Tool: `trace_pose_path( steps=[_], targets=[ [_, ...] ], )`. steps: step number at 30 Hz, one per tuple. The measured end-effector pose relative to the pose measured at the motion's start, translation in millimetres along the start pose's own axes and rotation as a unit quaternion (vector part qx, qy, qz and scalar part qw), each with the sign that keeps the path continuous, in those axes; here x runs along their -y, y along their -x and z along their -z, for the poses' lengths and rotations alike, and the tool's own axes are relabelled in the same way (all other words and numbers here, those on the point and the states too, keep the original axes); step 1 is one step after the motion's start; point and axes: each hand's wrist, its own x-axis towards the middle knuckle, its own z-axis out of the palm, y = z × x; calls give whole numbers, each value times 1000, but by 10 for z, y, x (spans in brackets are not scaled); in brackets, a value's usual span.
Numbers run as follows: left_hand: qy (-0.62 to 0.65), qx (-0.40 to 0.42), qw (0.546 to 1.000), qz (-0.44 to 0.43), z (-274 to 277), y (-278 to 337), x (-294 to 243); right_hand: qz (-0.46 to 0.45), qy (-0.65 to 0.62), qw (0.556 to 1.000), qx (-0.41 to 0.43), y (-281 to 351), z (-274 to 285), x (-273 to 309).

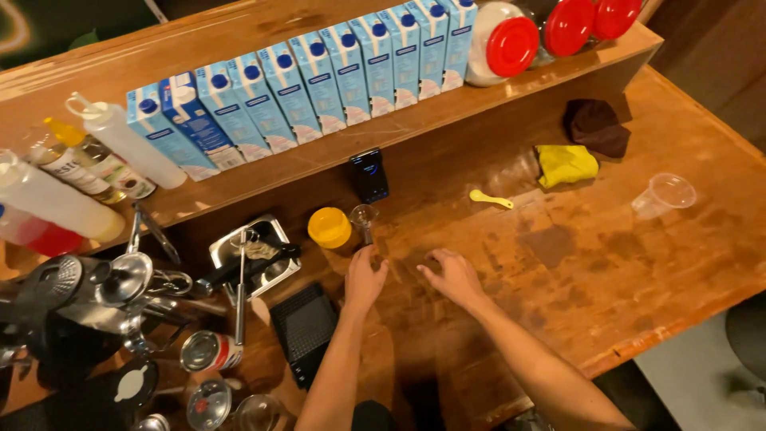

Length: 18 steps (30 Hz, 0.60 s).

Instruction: The person cleans a bar counter by wiping surfaces with a cloth, handling a plastic cup, and rinsing a metal shaker in a bucket of water. They move items aside, wipe the counter, and place objects back in place.

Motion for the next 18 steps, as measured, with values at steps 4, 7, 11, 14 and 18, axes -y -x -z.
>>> trace_pose_path(
  steps=[4, 7, 11, 14, 18],
  targets=[
    [-2, -6, 1000, 25, -164, -108, -100, -29, -25, 999, 26, -85, 216, -308],
    [-18, -8, 998, 61, -191, -97, -296, -22, 5, 999, 36, -156, 376, -625],
    [-103, 24, 986, 127, -275, -67, -749, 14, 13, 1000, 5, -269, 504, -1060],
    [-116, 30, 986, 113, -512, -72, -1043, 11, 21, 1000, 10, -319, 719, -1144],
    [-109, 41, 990, 75, -890, -176, -1353, -1, 8, 1000, 19, -414, 937, -1365]
  ],
)
